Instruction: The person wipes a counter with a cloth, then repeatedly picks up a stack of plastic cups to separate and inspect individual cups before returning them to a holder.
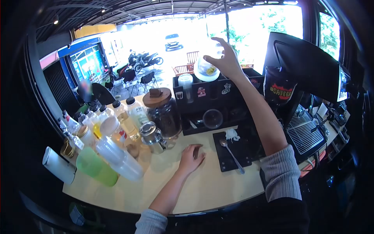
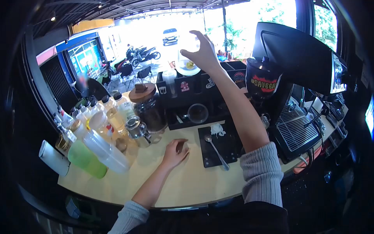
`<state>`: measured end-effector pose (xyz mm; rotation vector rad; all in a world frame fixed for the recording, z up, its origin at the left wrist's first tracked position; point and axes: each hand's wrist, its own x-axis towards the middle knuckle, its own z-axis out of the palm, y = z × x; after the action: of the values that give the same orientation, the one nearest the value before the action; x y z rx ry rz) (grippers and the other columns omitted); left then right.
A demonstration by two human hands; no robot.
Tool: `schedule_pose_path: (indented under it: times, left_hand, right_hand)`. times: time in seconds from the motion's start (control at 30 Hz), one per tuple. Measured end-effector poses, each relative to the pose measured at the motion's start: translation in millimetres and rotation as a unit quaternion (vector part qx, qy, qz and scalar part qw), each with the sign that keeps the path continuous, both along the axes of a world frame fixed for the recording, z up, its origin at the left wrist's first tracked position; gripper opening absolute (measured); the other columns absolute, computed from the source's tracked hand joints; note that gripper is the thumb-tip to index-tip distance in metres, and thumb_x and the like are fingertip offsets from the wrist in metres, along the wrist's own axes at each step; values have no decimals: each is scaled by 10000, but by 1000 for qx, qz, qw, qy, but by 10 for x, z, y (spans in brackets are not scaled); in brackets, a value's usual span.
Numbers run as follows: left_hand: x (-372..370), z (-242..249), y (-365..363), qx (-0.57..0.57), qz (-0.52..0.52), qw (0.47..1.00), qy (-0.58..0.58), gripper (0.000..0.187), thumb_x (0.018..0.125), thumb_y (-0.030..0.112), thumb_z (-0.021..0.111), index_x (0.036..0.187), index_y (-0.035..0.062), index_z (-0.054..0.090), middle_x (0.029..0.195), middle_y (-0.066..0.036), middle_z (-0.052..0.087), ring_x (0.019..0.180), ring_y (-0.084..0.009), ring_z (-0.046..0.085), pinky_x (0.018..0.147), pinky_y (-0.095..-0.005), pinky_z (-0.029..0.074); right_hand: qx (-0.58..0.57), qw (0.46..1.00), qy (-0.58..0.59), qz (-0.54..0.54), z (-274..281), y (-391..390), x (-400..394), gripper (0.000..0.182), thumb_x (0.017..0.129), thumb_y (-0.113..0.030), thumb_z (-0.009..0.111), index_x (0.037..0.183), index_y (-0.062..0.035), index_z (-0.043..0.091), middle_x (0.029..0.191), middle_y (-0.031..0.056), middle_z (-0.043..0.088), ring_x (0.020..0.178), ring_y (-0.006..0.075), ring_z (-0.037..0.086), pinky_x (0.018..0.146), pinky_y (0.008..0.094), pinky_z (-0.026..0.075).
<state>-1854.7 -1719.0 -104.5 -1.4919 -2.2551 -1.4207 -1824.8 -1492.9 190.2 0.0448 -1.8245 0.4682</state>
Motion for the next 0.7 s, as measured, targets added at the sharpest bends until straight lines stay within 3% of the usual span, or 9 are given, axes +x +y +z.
schedule_pose_path:
  times: [0.17,0.3,0.37,0.43,0.57,0.63,0.7]
  left_hand:
    - [6,65,17,6,-11,1000,-26,353,729,209,689,1018,41,576,940,-125,594,915,-301,556,826,-384,427]
    - [8,88,21,-16,3,1000,0,337,733,230,685,1002,52,589,947,-119,601,935,-302,553,829,-390,423]
    - [21,90,22,-9,9,1000,13,334,733,232,684,1000,55,592,952,-117,602,939,-302,551,830,-391,422]
    - [29,103,21,-1,10,1000,18,320,722,159,685,1011,55,593,939,-116,601,913,-299,551,823,-378,419]
    - [25,87,21,-4,11,1000,19,322,724,165,683,1013,56,592,943,-117,599,916,-298,549,821,-375,421]
    - [25,72,26,-1,16,999,33,326,723,171,685,1014,55,592,936,-118,596,911,-297,546,811,-371,425]
    - [21,73,24,-4,15,999,28,327,723,173,686,1014,55,592,929,-119,594,902,-297,546,808,-373,426]
  right_hand:
    - [-21,996,-89,-20,44,508,-430,669,615,-335,758,1180,-74,514,1064,201,575,1023,308,549,878,400,439]
    - [-1,987,-154,38,-53,771,-621,653,585,-349,778,1133,-72,558,1065,189,592,1017,287,564,873,375,445]
    - [44,973,-224,23,-92,780,-635,617,625,-281,786,1141,-39,550,1033,164,597,996,255,551,862,359,437]
    - [28,969,-246,0,-178,773,-676,630,599,-317,797,1112,-40,557,1008,166,602,951,248,565,832,355,446]
    - [23,951,-308,-32,-316,724,-712,641,558,-365,788,1054,-27,562,957,182,622,899,272,600,806,344,462]
    - [-7,901,-430,-64,-319,694,-701,768,514,-409,763,1128,-3,545,1084,203,590,1013,312,566,888,357,440]
    - [16,883,-461,-88,-307,655,-737,733,514,-404,757,1087,16,578,1060,193,607,1015,293,570,883,348,446]
